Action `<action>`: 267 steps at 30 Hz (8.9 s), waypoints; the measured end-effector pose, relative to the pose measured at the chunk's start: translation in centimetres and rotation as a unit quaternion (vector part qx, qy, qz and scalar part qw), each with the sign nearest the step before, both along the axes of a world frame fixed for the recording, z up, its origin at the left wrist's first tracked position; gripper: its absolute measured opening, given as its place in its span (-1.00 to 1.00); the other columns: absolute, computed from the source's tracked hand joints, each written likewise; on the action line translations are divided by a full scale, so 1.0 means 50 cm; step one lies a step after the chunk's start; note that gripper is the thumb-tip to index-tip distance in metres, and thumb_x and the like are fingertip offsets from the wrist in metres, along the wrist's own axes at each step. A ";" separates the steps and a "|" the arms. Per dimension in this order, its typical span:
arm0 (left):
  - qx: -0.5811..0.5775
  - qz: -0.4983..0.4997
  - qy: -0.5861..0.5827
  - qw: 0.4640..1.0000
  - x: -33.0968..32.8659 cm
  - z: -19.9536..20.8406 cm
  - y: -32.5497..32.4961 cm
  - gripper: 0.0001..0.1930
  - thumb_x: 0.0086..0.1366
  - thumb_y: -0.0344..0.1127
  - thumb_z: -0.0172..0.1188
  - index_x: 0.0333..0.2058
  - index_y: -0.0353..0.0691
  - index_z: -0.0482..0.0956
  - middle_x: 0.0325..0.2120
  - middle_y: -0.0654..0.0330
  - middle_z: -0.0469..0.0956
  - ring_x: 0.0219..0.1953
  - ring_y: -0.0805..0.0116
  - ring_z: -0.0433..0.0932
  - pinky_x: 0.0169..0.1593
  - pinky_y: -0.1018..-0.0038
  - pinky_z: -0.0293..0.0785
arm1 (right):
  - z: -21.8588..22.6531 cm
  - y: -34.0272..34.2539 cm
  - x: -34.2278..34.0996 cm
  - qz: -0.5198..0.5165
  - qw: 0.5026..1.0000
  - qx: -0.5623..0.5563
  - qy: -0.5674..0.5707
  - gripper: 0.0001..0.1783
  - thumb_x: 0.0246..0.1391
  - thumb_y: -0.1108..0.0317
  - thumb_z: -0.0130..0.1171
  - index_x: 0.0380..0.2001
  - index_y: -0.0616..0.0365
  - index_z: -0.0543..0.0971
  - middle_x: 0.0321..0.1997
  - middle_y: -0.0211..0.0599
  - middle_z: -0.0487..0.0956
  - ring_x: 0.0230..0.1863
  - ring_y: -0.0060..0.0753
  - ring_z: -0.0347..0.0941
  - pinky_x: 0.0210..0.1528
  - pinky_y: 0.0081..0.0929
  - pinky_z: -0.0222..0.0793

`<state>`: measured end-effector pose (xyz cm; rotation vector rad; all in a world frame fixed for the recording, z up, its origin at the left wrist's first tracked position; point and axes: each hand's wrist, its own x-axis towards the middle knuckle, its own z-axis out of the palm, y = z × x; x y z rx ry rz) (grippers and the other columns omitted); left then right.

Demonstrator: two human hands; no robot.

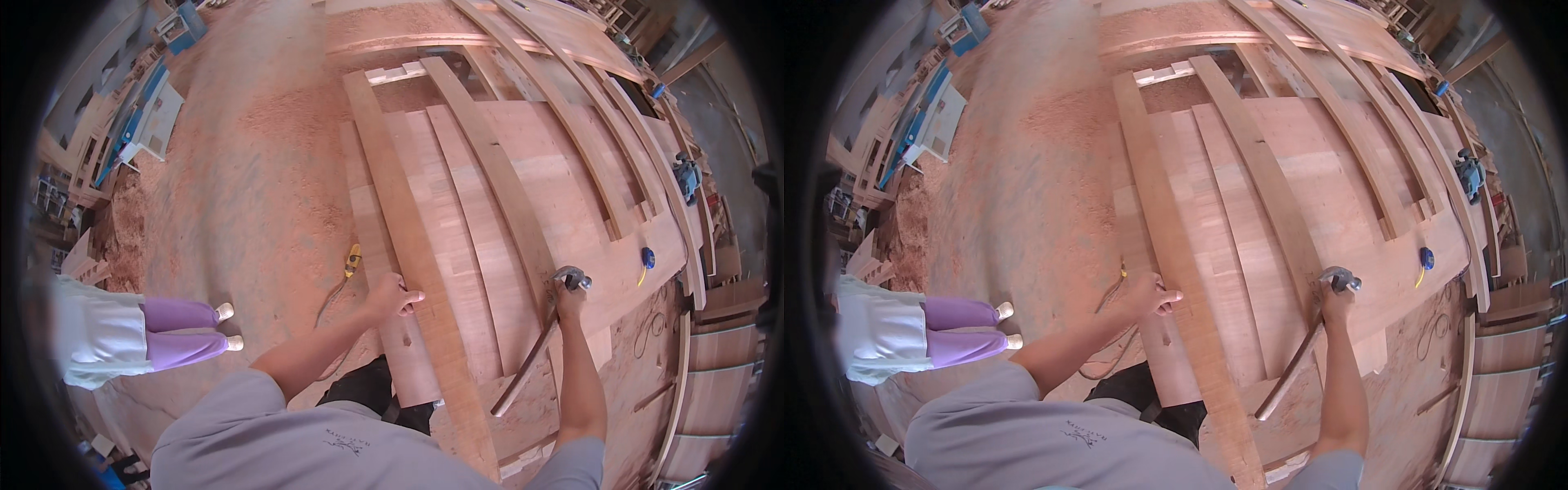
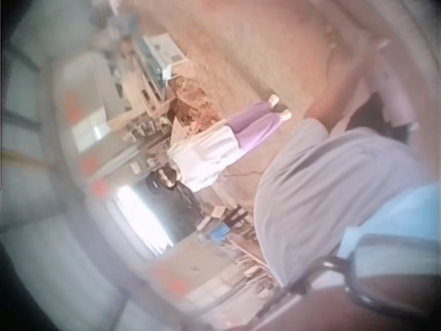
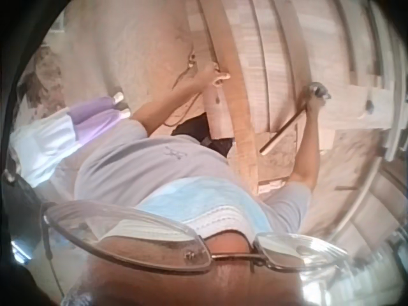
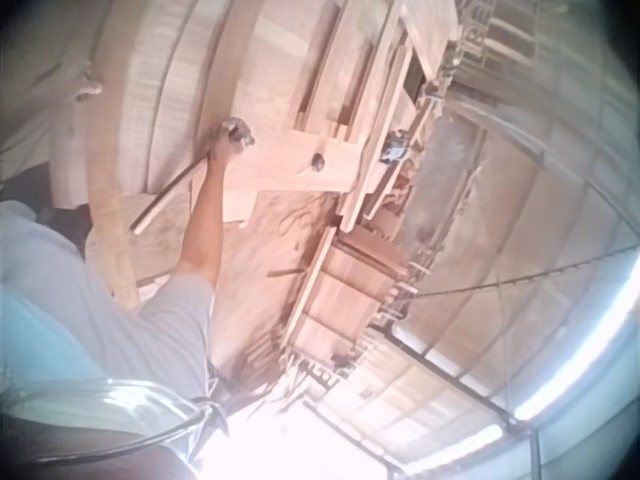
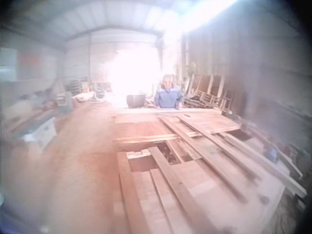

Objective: The person assembles a wooden structure by positioning planks and striking them with a hammer to secure joints. They repeatedly align and tap wooden pieces together on a workbench in a woodworking shop.

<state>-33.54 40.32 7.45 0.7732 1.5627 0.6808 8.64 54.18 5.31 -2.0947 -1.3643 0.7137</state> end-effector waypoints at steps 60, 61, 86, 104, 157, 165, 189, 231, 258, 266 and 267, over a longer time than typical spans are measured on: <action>0.358 -0.170 0.550 0.735 -0.080 -0.147 0.006 -0.15 0.45 0.26 -0.09 0.31 -0.52 0.27 0.31 -0.30 0.29 0.34 -0.23 0.28 0.34 0.12 0.25 | -0.069 -1.243 -0.118 -0.383 0.803 0.123 0.439 -0.44 0.21 0.60 0.28 0.27 0.37 0.44 0.15 -0.17 0.60 0.15 -0.37 0.54 0.16 -0.40 0.48; 0.356 -0.172 0.552 0.734 -0.078 -0.143 0.008 -0.16 0.45 0.25 -0.09 0.31 -0.52 0.27 0.31 -0.30 0.30 0.34 -0.23 0.28 0.34 0.12 0.25 | -0.064 -1.242 -0.119 -0.386 0.805 0.112 0.436 -0.44 0.20 0.61 0.28 0.27 0.37 0.43 0.15 -0.17 0.60 0.14 -0.36 0.54 0.16 -0.40 0.48; 0.344 -0.142 0.580 0.725 -0.068 -0.152 -0.018 -0.28 0.49 0.16 -0.12 0.36 -0.35 0.27 0.33 -0.26 0.28 0.39 -0.22 0.21 0.43 0.04 0.10 | -0.067 -1.244 -0.098 -0.423 0.775 0.052 0.467 -0.35 0.17 0.31 0.39 0.26 0.35 0.43 -0.28 -0.38 0.64 -0.52 -0.71 0.41 -0.51 -0.70 0.30; 0.267 -0.085 0.511 0.813 -0.010 -0.111 0.012 0.10 0.25 0.43 0.14 0.39 -0.49 0.10 0.39 -0.30 0.15 0.45 -0.18 0.09 0.48 0.05 0.03 | 0.018 -1.178 -0.015 -0.299 0.883 -0.090 0.351 -0.64 -0.01 0.24 0.53 -0.49 0.22 0.54 -0.61 -0.50 0.50 -0.61 -0.62 0.43 -0.57 -0.54 0.37; 0.383 -0.039 0.522 0.761 -0.107 -0.180 0.089 -0.44 0.50 -0.01 -0.01 0.24 -0.37 0.45 0.28 -0.27 0.36 0.36 -0.21 0.27 0.42 0.11 0.19 | -0.050 -1.058 -0.071 -0.195 0.914 -0.213 0.284 -0.57 0.08 0.10 0.47 -0.21 0.24 0.61 -0.31 -0.35 0.66 -0.30 -0.51 0.50 -0.19 -0.38 0.47; 0.337 -0.004 0.555 0.761 -0.088 -0.153 0.093 -0.48 0.44 -0.01 0.06 0.25 -0.17 0.48 0.38 -0.10 0.26 0.39 -0.10 0.24 0.44 0.12 0.15 | -0.056 -1.044 -0.088 -0.164 0.954 -0.131 0.215 -0.66 0.08 0.23 0.45 -0.42 0.21 0.51 -0.54 -0.39 0.55 -0.52 -0.51 0.45 -0.46 -0.39 0.42; 0.298 -0.022 0.550 0.780 -0.049 -0.120 0.108 -0.48 0.47 -0.10 -0.01 0.29 -0.25 0.40 0.35 -0.10 0.30 0.38 -0.11 0.25 0.44 0.14 0.14 | -0.122 -1.048 -0.079 -0.077 0.976 -0.014 0.201 -0.46 0.14 0.22 0.40 0.09 0.29 0.51 -0.05 -0.18 0.65 -0.11 -0.32 0.56 0.00 -0.27 0.46; 0.425 -0.101 0.334 0.835 -0.132 0.010 0.002 -0.78 0.23 -0.41 0.17 -0.16 -0.29 0.66 -0.20 0.00 0.67 -0.05 -0.03 0.62 0.01 0.10 0.54 | 0.440 -0.823 -0.166 -0.055 0.929 -0.025 0.364 -0.24 0.20 0.53 0.10 0.44 0.20 0.12 -0.26 -0.10 0.59 -0.59 -0.46 0.48 -0.57 -0.52 0.48; 0.458 -0.225 0.415 0.753 -0.155 -0.072 0.311 -0.59 0.37 -0.17 0.09 0.09 -0.26 0.52 0.19 0.08 0.46 0.33 0.09 0.32 0.48 0.08 0.04 | 0.264 -0.123 -0.680 0.078 0.903 0.240 0.347 -0.82 0.18 0.53 0.17 -0.14 0.24 0.58 -0.46 -0.36 0.61 -0.54 -0.61 0.46 -0.45 -0.58 0.39; 0.461 -0.220 0.411 0.755 -0.147 -0.070 0.316 -0.60 0.33 -0.21 0.10 0.07 -0.25 0.54 0.18 0.09 0.47 0.33 0.10 0.32 0.48 0.08 0.04 | 0.220 -0.021 -0.745 -0.060 0.911 0.161 0.374 -0.85 0.24 0.43 0.19 -0.16 0.25 0.57 -0.47 -0.46 0.52 -0.52 -0.72 0.33 -0.49 -0.65 0.23; 0.463 -0.217 0.409 0.756 -0.146 -0.071 0.312 -0.60 0.32 -0.21 0.11 0.07 -0.25 0.54 0.18 0.09 0.47 0.33 0.10 0.32 0.48 0.07 0.04 | 0.220 -0.012 -0.744 -0.065 0.936 0.152 0.310 -0.86 0.25 0.40 0.21 -0.24 0.27 0.57 -0.47 -0.41 0.52 -0.50 -0.64 0.35 -0.45 -0.54 0.29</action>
